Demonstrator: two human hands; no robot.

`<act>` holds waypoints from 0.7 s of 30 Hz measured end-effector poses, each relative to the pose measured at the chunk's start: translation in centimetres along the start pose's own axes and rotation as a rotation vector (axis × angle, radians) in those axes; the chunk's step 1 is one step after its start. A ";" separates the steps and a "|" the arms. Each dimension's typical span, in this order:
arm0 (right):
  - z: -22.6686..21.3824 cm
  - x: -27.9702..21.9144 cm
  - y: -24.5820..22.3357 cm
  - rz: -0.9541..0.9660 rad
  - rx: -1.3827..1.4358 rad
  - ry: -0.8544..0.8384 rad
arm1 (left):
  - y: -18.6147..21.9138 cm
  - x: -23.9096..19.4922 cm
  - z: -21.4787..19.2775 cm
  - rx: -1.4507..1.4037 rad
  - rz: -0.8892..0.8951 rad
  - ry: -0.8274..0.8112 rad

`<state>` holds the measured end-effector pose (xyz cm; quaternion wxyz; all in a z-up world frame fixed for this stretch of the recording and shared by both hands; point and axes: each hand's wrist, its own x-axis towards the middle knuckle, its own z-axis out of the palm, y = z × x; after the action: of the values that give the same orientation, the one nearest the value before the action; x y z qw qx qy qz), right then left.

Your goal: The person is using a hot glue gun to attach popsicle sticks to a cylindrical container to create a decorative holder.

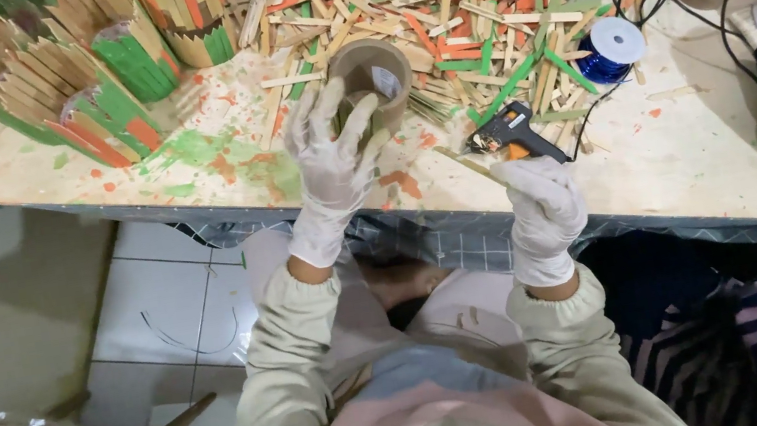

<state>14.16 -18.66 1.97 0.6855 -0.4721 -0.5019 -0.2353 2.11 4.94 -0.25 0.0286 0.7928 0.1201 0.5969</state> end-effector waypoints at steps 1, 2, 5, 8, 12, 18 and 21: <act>0.2 0.3 -0.3 0.003 -0.001 0.002 | -0.2 0.1 0.5 0.000 0.001 -0.004; 0.3 0.6 -0.6 0.008 0.004 -0.009 | -0.4 0.3 0.9 -0.016 0.024 0.032; 0.8 1.9 -1.7 0.018 0.026 -0.018 | -0.6 0.6 1.1 -0.047 0.009 0.012; 1.2 2.3 -1.7 0.021 0.062 -0.018 | -0.5 1.1 1.0 -0.060 -0.031 -0.030; 1.8 2.2 -1.3 0.031 0.116 -0.041 | -0.6 1.0 1.2 -0.008 0.001 0.004; 2.8 2.8 -1.3 0.024 0.103 -0.076 | -1.2 0.6 2.2 0.061 0.044 0.067; 3.4 4.0 -1.3 0.071 0.034 -0.165 | -1.1 1.0 2.4 0.040 0.050 0.077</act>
<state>13.10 -15.61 6.25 0.6576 -0.4956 -0.5435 -0.1626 4.43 6.44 -0.23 -0.0070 0.7725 0.1131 0.6249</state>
